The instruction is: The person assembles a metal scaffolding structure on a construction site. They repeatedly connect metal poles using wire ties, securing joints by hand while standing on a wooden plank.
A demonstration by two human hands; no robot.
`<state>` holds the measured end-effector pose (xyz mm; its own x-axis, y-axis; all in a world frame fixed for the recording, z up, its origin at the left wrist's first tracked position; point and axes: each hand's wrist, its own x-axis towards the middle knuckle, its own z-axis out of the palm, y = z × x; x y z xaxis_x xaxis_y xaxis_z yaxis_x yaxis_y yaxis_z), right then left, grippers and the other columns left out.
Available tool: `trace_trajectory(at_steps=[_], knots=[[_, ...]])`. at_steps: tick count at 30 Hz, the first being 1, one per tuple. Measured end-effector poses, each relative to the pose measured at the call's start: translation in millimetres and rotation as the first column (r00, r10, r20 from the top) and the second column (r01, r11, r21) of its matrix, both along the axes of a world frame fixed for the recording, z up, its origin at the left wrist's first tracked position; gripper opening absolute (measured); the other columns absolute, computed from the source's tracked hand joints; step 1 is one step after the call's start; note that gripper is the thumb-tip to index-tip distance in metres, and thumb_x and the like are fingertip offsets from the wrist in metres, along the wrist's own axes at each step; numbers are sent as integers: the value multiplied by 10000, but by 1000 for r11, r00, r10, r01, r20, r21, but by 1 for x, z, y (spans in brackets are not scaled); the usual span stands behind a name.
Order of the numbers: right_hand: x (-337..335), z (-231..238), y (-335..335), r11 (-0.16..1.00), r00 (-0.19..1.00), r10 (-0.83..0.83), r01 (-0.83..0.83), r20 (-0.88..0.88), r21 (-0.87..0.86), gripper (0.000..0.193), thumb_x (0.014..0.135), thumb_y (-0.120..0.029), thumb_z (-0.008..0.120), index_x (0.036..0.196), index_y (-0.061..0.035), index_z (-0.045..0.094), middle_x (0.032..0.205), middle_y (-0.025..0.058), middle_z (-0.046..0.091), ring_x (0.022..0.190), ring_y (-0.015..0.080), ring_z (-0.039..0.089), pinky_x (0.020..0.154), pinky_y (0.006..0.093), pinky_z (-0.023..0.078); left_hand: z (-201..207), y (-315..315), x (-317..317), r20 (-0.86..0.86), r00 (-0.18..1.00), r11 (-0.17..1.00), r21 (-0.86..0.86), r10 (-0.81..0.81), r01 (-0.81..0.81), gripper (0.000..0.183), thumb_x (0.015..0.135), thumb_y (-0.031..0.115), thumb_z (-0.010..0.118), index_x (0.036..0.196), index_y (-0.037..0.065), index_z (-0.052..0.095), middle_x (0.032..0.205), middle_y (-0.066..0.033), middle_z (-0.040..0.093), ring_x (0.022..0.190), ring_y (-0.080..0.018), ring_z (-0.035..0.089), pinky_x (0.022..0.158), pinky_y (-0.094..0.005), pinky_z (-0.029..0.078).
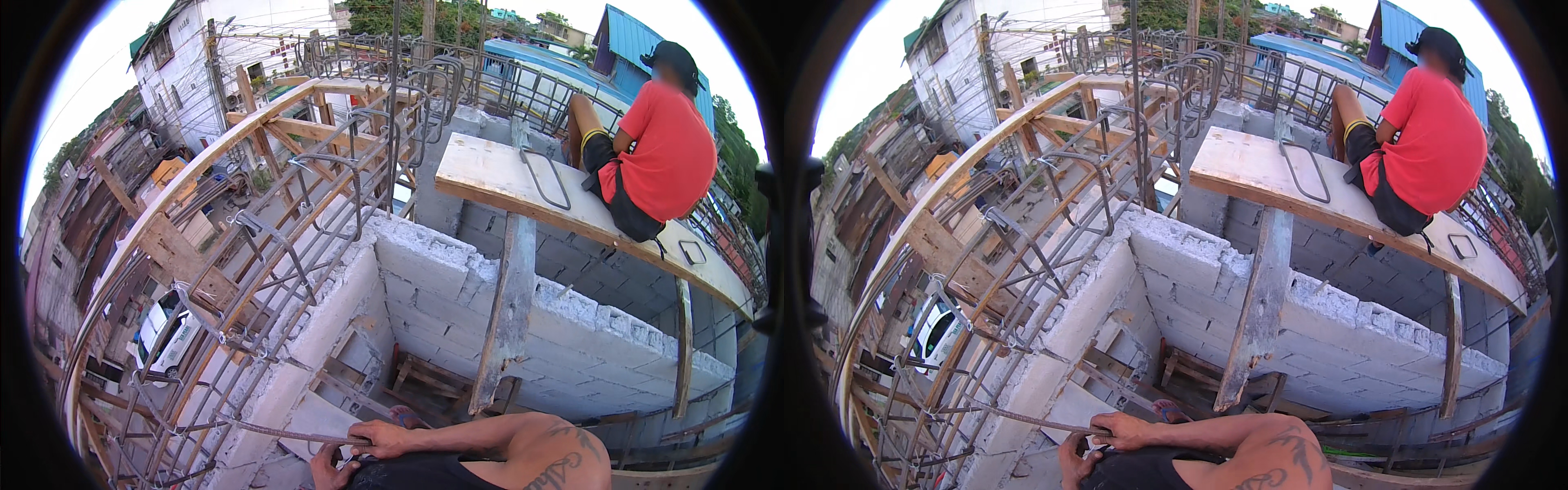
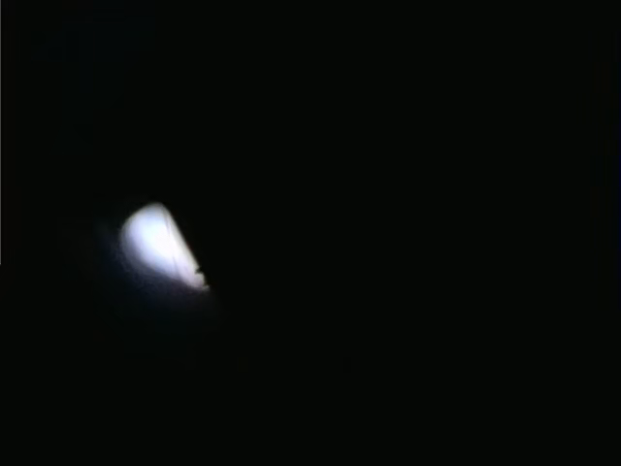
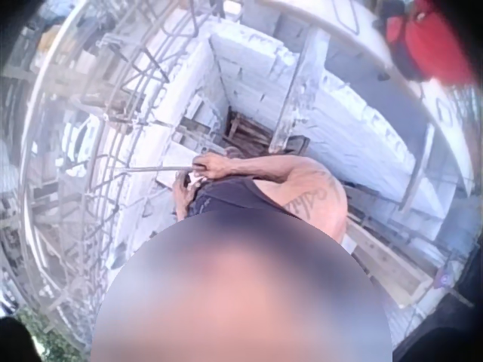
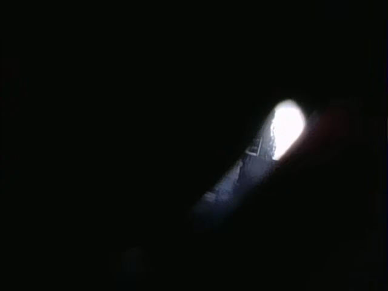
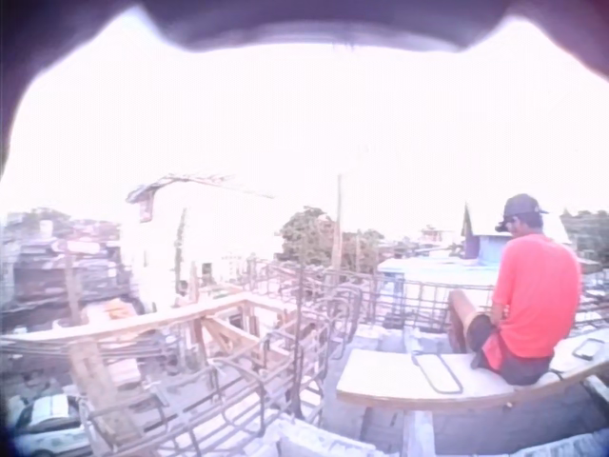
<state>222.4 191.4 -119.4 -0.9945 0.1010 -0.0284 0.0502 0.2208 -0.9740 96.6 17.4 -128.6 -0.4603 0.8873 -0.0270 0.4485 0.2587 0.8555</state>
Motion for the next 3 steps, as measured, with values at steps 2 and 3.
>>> trace_trajectory(at_steps=[2, 3], knots=[[0, -1, 2, 1000, 996, -24, 24, 86, -6, 317, 867, -313, 613, 1021, -45, 541, 996, 182, 569, 922, 361, 571, 790, 451, 432, -4, -4, -1, -64, 998, 1000, 2, -12, 12, 697, 730, 649, 627, 1044, 26, 633, 652, -54, 515, 536, -202, 471, 510, -322, 360], [-2, -2, 6, 999, 991, -34, 34, 129, -1, 332, 860, -322, 624, 1043, -57, 545, 1010, 187, 575, 926, 358, 575, 796, 451, 430, -10, -2, -2, -98, 995, 1000, 18, 3, -1, 683, 746, 645, 613, 1032, 26, 634, 671, -61, 532, 562, -214, 500, 531, -324, 383]])
